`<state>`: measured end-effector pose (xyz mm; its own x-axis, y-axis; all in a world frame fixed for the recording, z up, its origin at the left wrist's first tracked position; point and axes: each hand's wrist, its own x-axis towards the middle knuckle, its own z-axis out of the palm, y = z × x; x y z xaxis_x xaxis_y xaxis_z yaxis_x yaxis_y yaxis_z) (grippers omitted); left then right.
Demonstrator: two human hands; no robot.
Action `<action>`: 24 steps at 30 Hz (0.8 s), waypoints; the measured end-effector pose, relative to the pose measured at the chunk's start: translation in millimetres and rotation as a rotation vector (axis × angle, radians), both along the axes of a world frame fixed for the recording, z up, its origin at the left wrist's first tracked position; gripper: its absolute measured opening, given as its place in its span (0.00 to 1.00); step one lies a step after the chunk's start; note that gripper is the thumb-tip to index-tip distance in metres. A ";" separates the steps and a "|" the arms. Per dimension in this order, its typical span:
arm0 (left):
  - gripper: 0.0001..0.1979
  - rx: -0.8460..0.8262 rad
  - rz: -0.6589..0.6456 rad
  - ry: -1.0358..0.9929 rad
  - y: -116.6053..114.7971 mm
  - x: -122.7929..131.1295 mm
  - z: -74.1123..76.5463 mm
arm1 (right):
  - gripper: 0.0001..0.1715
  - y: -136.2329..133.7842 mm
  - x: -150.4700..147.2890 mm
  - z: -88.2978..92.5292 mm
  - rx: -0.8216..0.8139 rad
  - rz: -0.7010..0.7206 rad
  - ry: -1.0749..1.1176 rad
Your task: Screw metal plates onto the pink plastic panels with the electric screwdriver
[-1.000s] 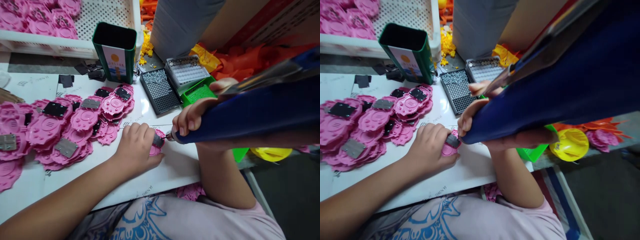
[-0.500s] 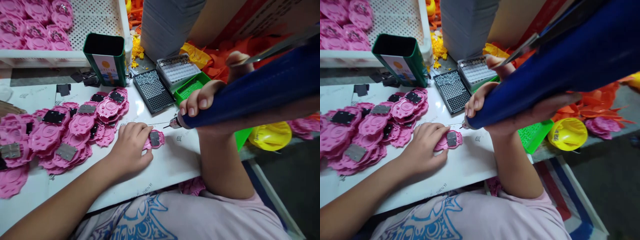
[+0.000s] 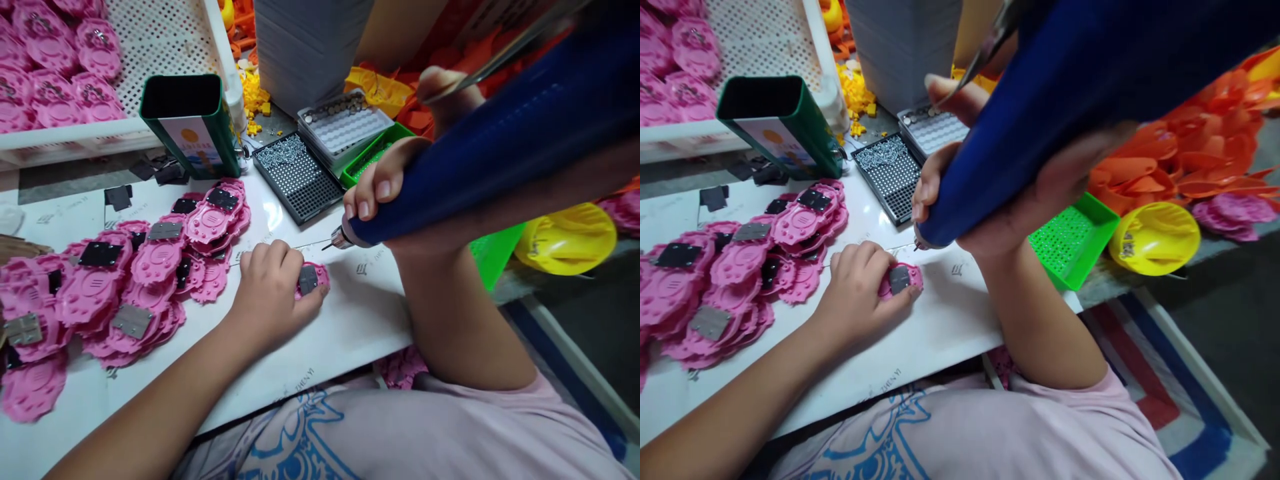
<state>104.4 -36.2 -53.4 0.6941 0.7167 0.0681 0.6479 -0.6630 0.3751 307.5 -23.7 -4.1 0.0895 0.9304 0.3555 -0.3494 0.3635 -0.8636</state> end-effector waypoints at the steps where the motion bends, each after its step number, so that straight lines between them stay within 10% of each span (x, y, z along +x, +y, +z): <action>1: 0.15 0.002 -0.009 -0.005 0.2 -0.6 -0.2 | 0.43 0.8 -0.5 -0.4 0.054 0.025 0.006; 10: 0.10 0.035 -0.030 -0.058 -0.1 -1.4 0.9 | 0.39 1.8 8.8 -5.6 0.162 0.170 -0.004; 24: 0.17 0.005 -0.092 -0.164 5.2 -13.2 3.4 | 0.45 15.4 0.1 -16.9 0.288 0.018 0.127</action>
